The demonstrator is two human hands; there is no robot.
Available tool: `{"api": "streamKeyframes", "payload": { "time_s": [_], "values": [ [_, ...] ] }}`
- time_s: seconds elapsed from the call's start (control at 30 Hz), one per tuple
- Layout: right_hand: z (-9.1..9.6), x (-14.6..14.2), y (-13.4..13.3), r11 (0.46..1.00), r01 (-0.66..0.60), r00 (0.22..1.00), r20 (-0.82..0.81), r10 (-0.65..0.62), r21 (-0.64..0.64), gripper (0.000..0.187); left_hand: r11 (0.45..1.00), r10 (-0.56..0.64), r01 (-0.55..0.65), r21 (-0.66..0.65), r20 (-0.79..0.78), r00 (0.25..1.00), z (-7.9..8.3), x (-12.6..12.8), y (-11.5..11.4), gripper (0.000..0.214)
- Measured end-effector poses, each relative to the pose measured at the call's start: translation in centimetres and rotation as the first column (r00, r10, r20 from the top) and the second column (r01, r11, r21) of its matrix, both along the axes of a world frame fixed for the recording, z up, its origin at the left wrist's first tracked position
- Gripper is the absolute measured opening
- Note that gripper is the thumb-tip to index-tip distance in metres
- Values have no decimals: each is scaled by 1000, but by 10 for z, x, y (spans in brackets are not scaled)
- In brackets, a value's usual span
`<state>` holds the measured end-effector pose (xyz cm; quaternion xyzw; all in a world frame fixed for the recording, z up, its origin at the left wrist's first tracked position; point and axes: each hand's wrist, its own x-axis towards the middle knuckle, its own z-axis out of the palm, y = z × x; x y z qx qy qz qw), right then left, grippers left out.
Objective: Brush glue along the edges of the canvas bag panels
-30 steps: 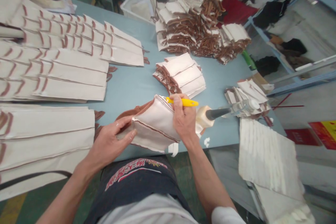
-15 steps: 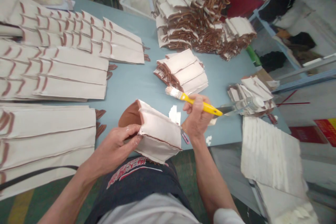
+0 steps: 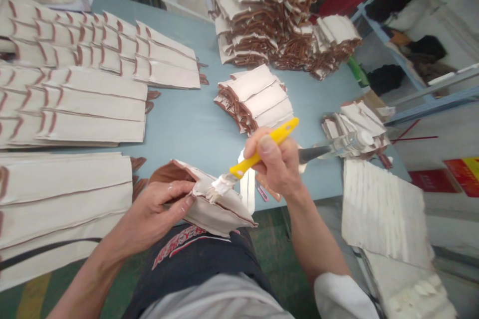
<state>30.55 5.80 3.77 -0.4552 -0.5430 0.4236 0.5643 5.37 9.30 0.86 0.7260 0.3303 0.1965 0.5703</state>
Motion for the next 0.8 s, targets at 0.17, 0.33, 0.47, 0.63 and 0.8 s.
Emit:
{"api": "streamKeyframes", "payload": {
  "time_s": [0.17,0.33,0.47,0.63,0.8],
  "values": [
    [3,-15,26,982,-175,974,155,163,66,56,998,-18,19,-58,22,1000,1,5,0,29],
    [0,-15,19,976,136,990,18,-141,170,54,994,88,-86,-61,27,996,0,-1,-1,26],
    [-4,-16,9,988,59,996,56,-68,141,50,996,59,-59,-73,2,998,-2,-3,-4,28],
    [-15,-34,15,979,93,990,90,-110,180,56,997,39,-40,-61,-17,999,-4,1,-4,28],
    [-11,-24,-8,924,330,937,49,-345,194,50,996,55,-54,-68,19,998,-2,0,-5,29]
  ]
}}
